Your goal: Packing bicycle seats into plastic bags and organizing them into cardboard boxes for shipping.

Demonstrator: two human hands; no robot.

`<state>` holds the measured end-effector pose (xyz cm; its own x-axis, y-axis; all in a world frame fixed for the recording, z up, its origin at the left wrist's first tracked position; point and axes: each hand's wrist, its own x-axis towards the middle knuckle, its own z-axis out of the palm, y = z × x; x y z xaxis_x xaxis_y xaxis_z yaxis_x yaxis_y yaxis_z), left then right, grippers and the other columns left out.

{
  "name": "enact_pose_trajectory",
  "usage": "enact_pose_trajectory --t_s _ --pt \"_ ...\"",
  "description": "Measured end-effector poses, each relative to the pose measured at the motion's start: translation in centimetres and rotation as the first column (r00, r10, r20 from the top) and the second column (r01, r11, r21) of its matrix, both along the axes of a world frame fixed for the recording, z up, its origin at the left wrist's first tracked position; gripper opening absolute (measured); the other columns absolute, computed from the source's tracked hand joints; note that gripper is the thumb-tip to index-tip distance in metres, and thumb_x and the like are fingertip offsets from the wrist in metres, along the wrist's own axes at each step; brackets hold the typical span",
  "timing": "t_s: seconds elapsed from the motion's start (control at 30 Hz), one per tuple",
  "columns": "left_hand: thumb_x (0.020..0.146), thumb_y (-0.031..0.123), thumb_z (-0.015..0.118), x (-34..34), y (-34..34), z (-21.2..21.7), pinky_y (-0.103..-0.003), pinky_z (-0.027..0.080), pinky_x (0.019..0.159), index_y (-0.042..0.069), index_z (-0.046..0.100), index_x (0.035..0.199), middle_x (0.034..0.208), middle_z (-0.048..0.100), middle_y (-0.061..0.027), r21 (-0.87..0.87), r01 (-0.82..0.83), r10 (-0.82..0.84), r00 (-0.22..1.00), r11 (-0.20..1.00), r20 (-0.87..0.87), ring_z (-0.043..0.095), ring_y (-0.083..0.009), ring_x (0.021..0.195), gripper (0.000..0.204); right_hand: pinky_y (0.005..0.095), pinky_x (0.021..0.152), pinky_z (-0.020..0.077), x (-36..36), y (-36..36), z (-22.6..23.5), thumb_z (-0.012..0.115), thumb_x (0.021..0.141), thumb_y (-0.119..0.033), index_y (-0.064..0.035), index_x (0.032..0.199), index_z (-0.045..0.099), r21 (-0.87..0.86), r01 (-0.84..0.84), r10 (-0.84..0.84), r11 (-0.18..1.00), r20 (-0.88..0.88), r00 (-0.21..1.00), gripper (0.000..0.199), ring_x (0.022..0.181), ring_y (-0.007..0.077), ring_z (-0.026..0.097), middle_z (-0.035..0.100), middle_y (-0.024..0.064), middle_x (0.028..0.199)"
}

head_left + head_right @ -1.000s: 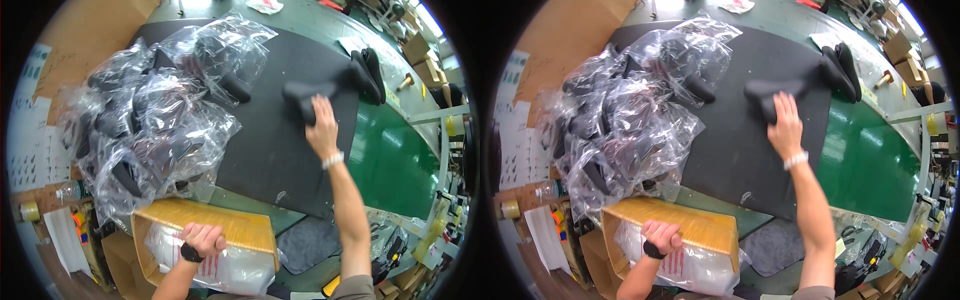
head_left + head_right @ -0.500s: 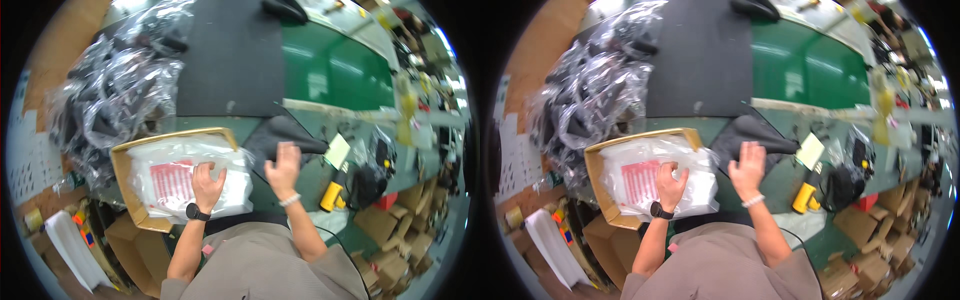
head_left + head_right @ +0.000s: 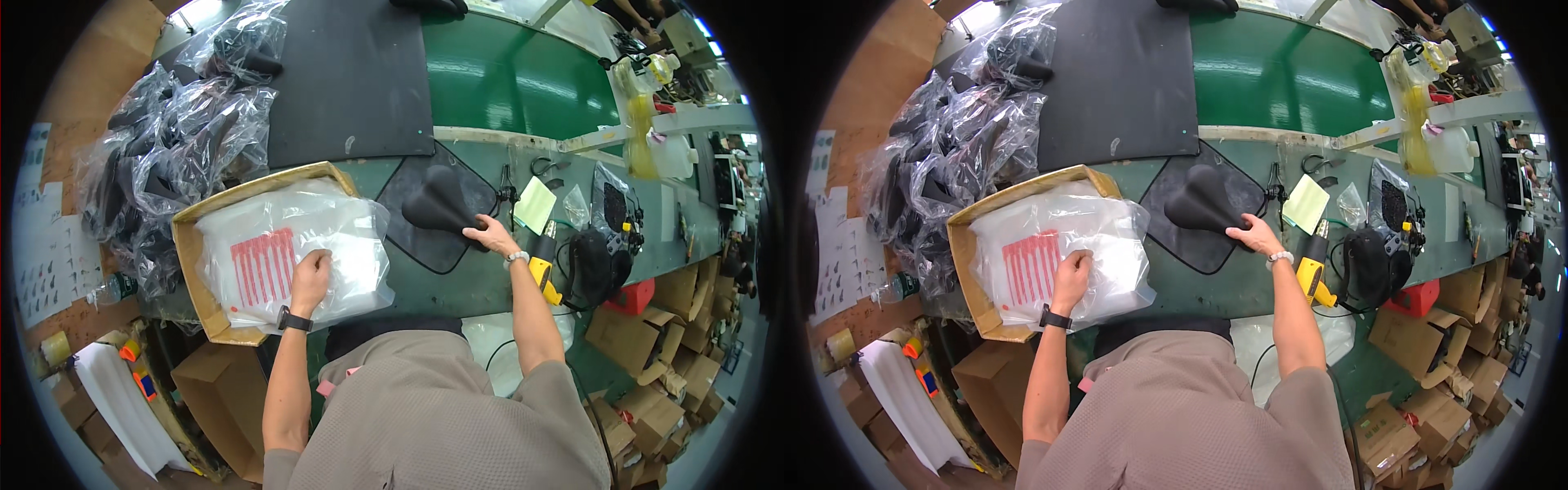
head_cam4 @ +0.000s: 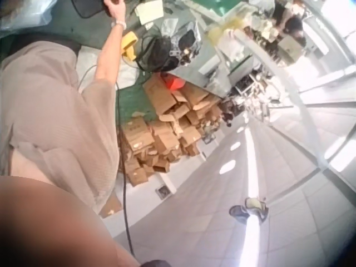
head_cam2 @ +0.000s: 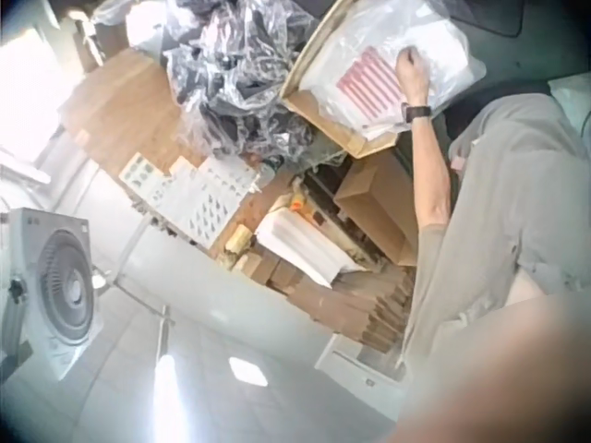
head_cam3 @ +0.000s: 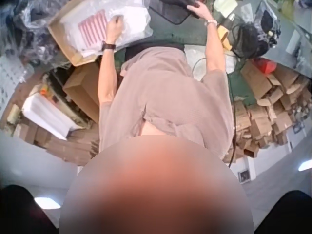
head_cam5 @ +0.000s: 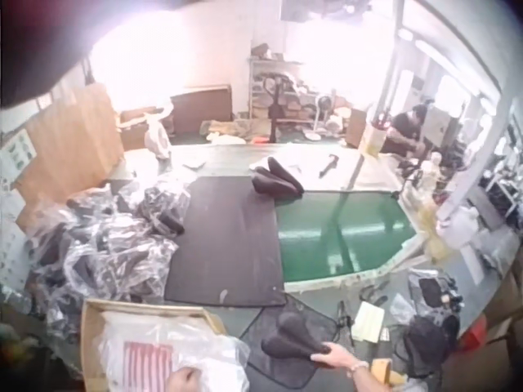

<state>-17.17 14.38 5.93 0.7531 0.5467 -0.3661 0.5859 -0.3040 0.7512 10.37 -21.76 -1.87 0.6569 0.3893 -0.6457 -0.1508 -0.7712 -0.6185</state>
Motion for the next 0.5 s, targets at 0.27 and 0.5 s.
enact_pose_trajectory --t_s 0.27,0.5 --pt "0.093 0.013 0.054 -1.9 0.2 -3.3 -0.029 0.047 0.069 -0.003 0.066 0.096 0.084 0.069 -0.0090 -0.228 -0.224 0.247 0.966 0.948 0.073 0.060 -0.0152 0.074 0.020 0.0275 0.075 0.0536 -7.3 2.9 -1.7 0.078 0.085 -0.036 0.0022 0.116 0.062 0.203 0.675 -0.478 0.709 -0.565 0.672 0.052 0.087 0.0171 0.065 0.067 0.0071 0.100" --pt "0.095 0.014 0.055 -1.2 0.0 -1.2 -0.026 0.046 0.067 -0.003 0.064 0.103 0.080 0.062 -0.0036 -0.378 -0.407 0.471 0.877 0.831 0.092 0.055 -0.0103 0.071 0.021 0.0298 0.069 0.0545 -11.3 4.4 6.7 0.079 0.083 -0.027 0.0034 0.118 0.060 0.314 0.645 -0.452 0.696 -0.507 0.734 0.050 0.085 0.0150 0.063 0.065 0.0070 0.102"
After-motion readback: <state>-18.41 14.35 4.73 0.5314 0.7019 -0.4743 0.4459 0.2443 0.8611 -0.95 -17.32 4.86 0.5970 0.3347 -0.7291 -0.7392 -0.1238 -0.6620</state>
